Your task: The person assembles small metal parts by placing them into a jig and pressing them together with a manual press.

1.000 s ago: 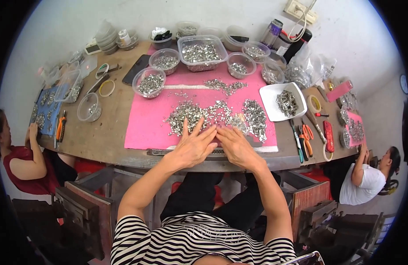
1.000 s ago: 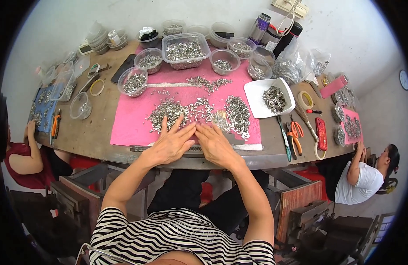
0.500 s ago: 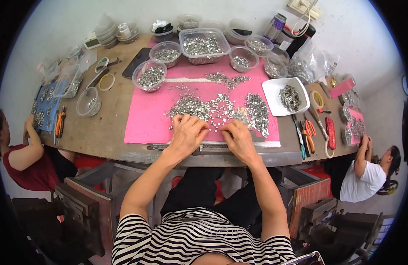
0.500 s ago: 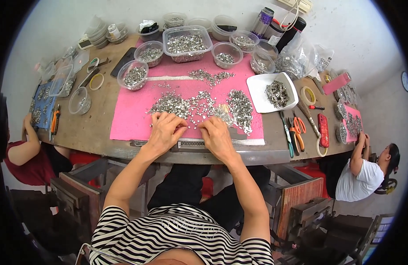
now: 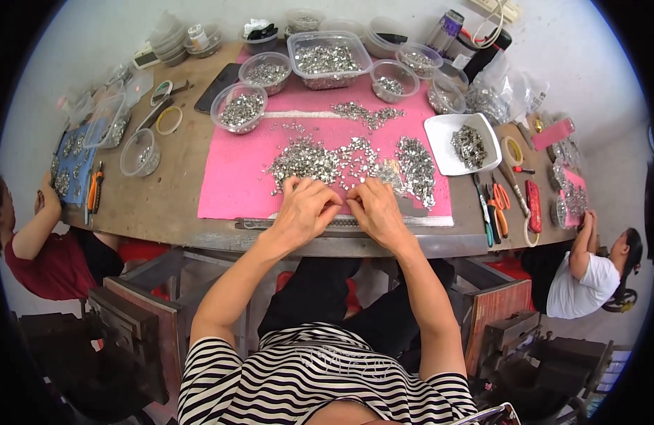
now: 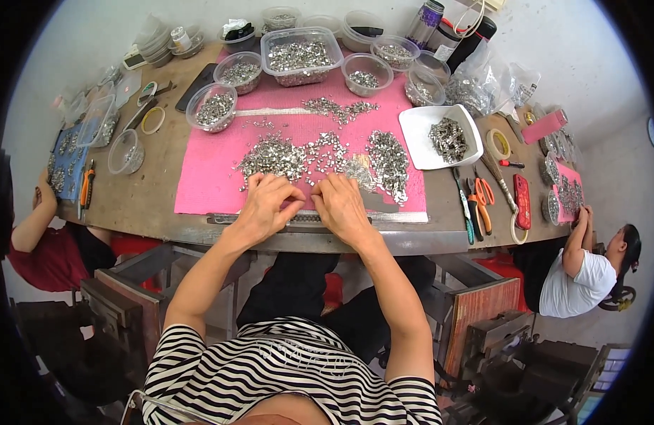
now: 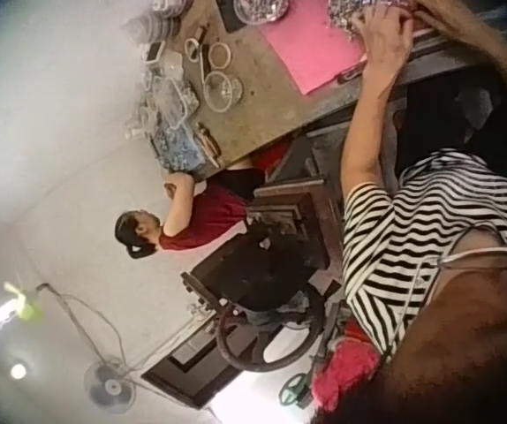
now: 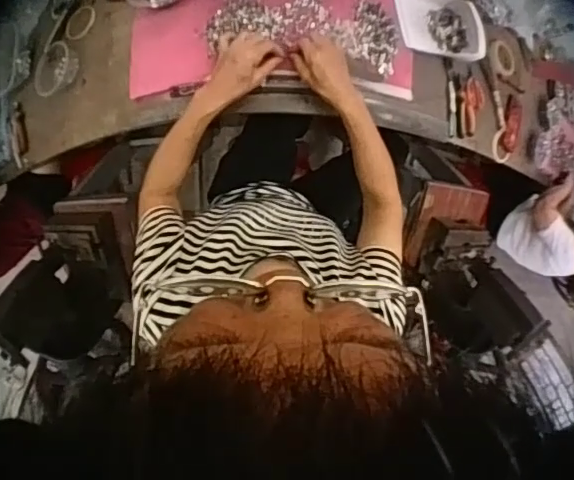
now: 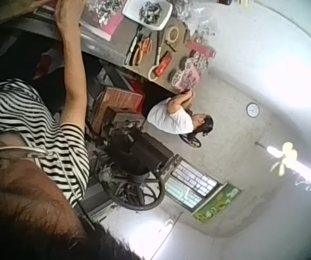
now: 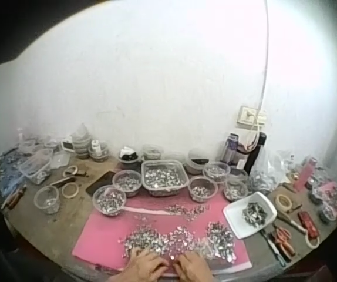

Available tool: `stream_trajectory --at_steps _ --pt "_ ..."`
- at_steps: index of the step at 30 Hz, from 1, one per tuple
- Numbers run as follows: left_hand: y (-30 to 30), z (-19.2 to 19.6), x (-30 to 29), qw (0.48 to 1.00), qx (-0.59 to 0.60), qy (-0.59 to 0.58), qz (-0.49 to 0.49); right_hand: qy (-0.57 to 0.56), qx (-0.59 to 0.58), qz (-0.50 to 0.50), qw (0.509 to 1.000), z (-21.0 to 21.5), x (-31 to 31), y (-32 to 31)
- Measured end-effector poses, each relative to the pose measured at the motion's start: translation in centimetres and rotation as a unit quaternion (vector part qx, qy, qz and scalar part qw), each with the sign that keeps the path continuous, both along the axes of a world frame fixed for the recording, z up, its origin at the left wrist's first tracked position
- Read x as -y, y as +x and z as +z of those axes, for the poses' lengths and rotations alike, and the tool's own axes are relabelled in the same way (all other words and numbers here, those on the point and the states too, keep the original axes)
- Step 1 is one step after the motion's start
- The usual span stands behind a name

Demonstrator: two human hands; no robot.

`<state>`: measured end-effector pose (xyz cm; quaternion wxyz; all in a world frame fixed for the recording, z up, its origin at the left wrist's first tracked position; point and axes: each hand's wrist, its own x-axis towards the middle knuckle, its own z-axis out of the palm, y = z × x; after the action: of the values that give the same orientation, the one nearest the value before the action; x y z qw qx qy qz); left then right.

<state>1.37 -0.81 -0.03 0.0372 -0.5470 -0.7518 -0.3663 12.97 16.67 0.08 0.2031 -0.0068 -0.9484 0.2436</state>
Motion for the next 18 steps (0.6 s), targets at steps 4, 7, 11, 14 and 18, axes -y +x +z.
stream_trajectory --at_steps 4,7,11,14,18 --pt "2.0 0.2 1.6 0.999 0.041 0.022 0.006 -0.099 0.014 0.03 0.995 1.1 1.0 2.0" --pt "2.6 -0.4 1.7 0.999 0.044 0.031 0.002 -0.079 -0.006 0.019 0.997 1.0 1.8 2.9" --pt "2.7 -0.8 1.5 0.998 0.024 0.049 0.007 -0.059 -0.021 0.009 0.998 0.7 2.3 3.1" --pt "2.8 -0.7 1.6 0.998 0.033 0.053 0.0 -0.07 -0.034 0.004 0.997 0.2 2.2 3.3" --pt "2.0 -0.7 1.3 0.998 0.035 0.057 0.017 -0.075 -0.037 0.01 0.996 0.4 2.2 3.3"
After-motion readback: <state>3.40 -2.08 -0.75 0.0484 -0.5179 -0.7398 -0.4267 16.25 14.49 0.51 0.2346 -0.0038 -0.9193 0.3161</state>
